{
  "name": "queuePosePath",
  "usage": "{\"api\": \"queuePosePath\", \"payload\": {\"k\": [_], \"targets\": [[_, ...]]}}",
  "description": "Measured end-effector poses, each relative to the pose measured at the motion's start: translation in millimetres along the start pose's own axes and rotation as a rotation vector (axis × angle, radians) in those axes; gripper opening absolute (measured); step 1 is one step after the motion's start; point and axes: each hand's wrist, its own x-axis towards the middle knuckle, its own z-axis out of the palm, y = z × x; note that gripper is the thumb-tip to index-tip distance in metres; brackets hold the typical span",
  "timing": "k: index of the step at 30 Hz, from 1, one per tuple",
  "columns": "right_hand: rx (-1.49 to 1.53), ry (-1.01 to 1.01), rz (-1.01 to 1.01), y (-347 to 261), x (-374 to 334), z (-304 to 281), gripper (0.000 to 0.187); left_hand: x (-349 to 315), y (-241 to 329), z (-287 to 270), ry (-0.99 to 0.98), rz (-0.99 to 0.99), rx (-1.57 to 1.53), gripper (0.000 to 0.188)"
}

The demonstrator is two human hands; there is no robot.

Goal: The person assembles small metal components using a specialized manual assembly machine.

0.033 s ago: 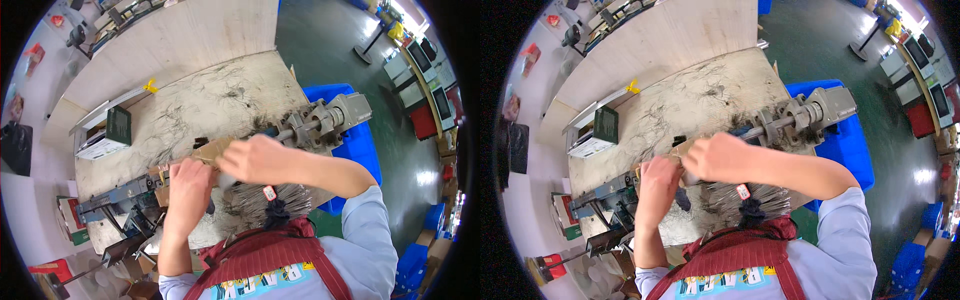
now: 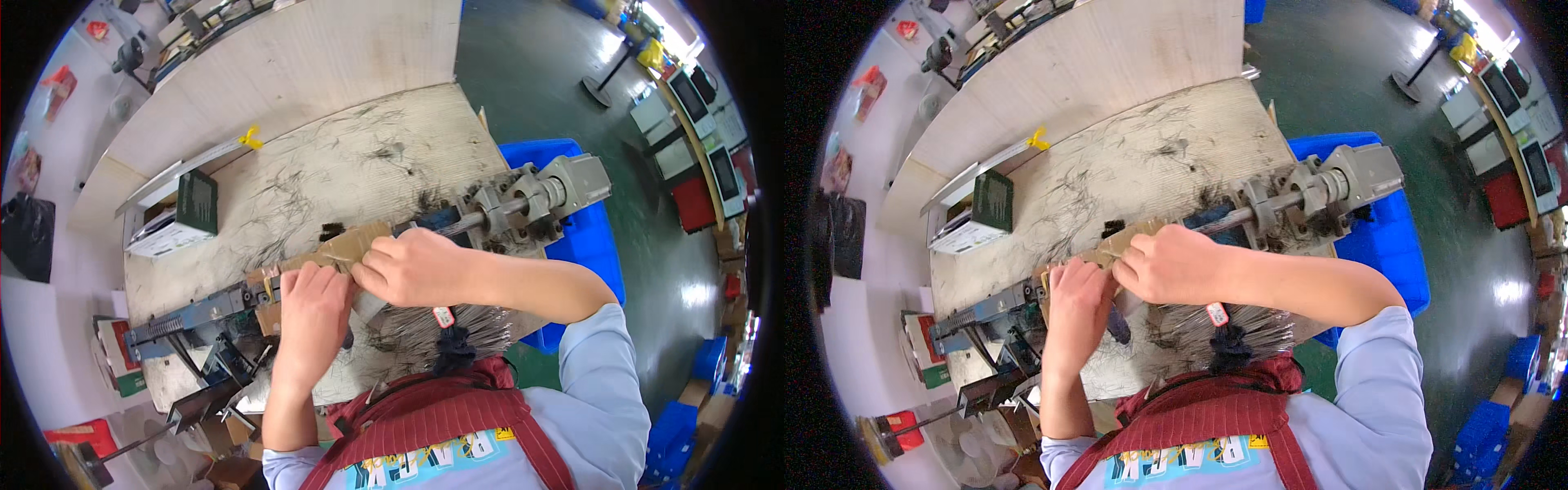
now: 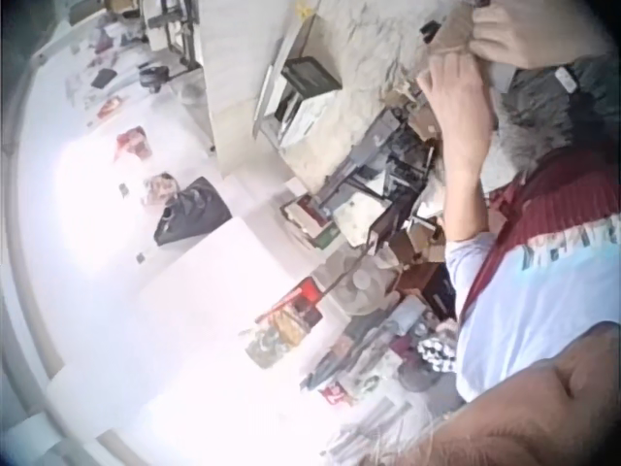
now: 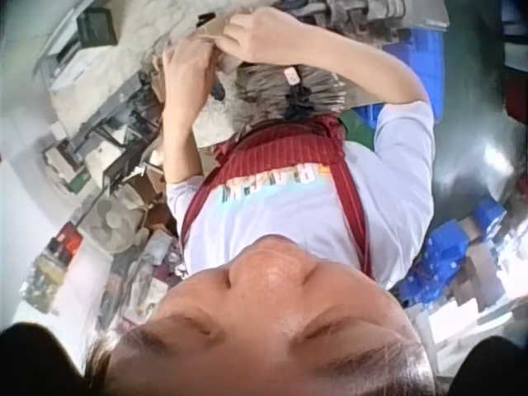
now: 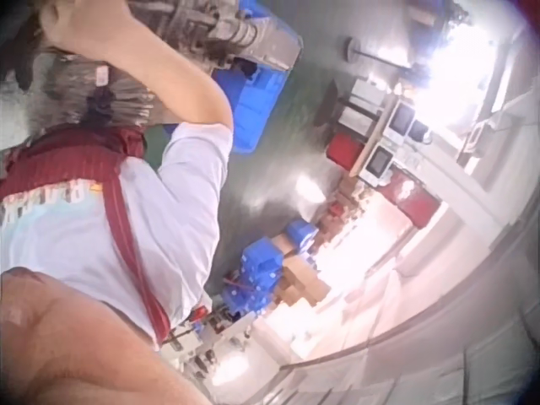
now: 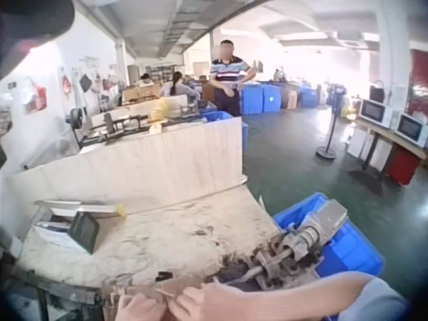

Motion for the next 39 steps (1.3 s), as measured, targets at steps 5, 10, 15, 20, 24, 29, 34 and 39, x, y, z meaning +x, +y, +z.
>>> {"api": "queuePosePath", "payload": {"k": [5, 10, 15, 20, 24, 29, 34, 39], "targets": [[0.374, -0.118, 0.062, 16, 22, 14, 0.007, -56, -12, 24, 0.531, -0.342, -0.205, 0.008], [0.672, -0.465, 0.299, 29, 51, 10, 0.028, -95, -17, 70, 0.407, -0.630, -0.498, 0.016], [0.578, -0.379, 0.245, 18, 51, 20, 0.022, -89, -3, 99, 0.206, -0.671, -0.701, 0.026], [0.231, -0.128, 0.107, -5, 33, 28, 0.014, -84, 4, 105, 0.281, -0.712, -1.292, 0.026], [0.245, -0.298, 0.155, -1, 45, 21, 0.012, -89, -4, 101, 0.249, -0.680, -1.162, 0.028], [0.484, -0.405, 0.331, 9, 50, 22, 0.015, -100, -53, 35, -0.042, -0.544, -0.270, 0.037], [0.450, -0.438, 0.318, 11, 54, 22, 0.018, -100, -61, -33, -0.249, -0.742, -1.365, 0.043], [0.405, -0.400, 0.278, 1, 48, 21, 0.015, -67, 20, 57, -0.239, -0.823, -1.248, 0.035]]}}
